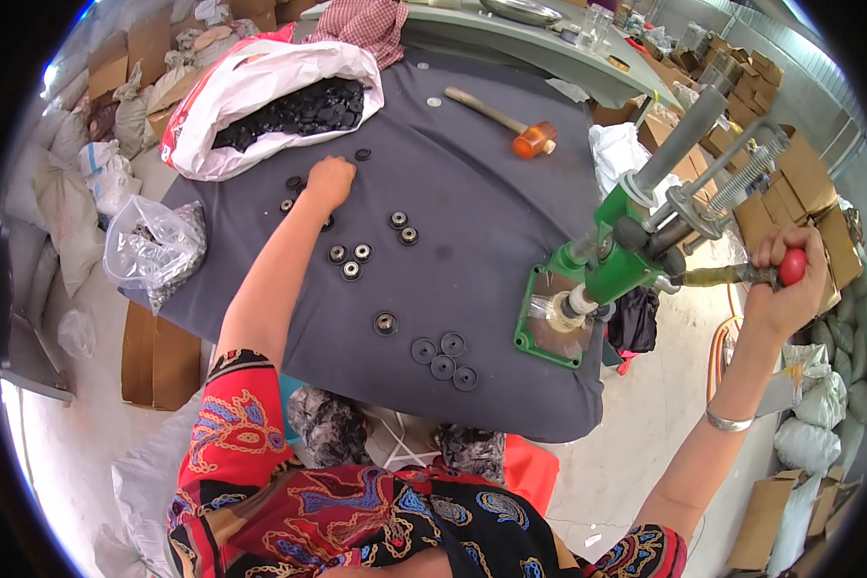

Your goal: The person uses a green manual press to assemble small circular components, placing a black disc and a metal ring into the press and operating the lever. They then sort the finished items and additional black discs on the table.

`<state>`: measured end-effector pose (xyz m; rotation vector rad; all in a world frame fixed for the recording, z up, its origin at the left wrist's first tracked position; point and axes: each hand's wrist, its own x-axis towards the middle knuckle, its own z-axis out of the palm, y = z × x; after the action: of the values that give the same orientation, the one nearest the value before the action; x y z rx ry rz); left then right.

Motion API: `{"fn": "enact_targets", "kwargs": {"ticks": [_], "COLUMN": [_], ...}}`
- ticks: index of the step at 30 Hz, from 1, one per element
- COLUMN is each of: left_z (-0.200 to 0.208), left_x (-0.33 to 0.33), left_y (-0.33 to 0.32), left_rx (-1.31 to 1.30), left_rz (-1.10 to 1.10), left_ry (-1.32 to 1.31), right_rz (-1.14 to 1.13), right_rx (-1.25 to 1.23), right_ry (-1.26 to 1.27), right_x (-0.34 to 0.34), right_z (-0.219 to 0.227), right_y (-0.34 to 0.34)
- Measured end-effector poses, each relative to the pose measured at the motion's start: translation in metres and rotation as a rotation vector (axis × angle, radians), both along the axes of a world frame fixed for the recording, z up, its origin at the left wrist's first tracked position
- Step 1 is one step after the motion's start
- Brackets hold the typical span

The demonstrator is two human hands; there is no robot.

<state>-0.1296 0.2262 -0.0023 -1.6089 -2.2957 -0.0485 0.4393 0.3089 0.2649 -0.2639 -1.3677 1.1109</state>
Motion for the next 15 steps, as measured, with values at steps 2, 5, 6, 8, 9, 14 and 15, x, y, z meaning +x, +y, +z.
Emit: {"fn": "enact_targets", "kwargs": {"ticks": [2,5,6,8,9,14,15], "left_z": [0.008,0.017,0.021,0.026,0.030,0.038,0.034], "left_x": [0.001,-0.006,-0.006,-0.006,-0.005,0.048,0.065], "left_y": [0.010,-0.001,-0.008,-0.025,-0.038,-0.117,-0.144], "left_rx": [-0.054,-0.103,-0.033,0.234,0.367,0.693,0.702], "left_rz": [0.005,0.058,0.033,0.024,0.021,-0.063,-0.026], "left_ry": [-0.072,-0.155,-0.160,-0.281,-0.340,-0.682,-0.715], "right_rz": [-0.061,-0.094,-0.109,-0.171,-0.198,-0.156,-0.129], "right_rx": [0.032,0.030,0.021,-0.030,-0.056,0.012,0.008], "right_ry": [-0.025,-0.029,-0.021,0.015,0.034,0.008,0.022], "right_x": [-0.001,-0.003,-0.003,-0.010,-0.013,-0.020,-0.024], "right_z": [0.005,0.004,0.005,0.004,0.004,0.005,-0.001], "right_y": [-0.006,-0.004,-0.004,-0.007,-0.007,-0.017,-0.008]}}
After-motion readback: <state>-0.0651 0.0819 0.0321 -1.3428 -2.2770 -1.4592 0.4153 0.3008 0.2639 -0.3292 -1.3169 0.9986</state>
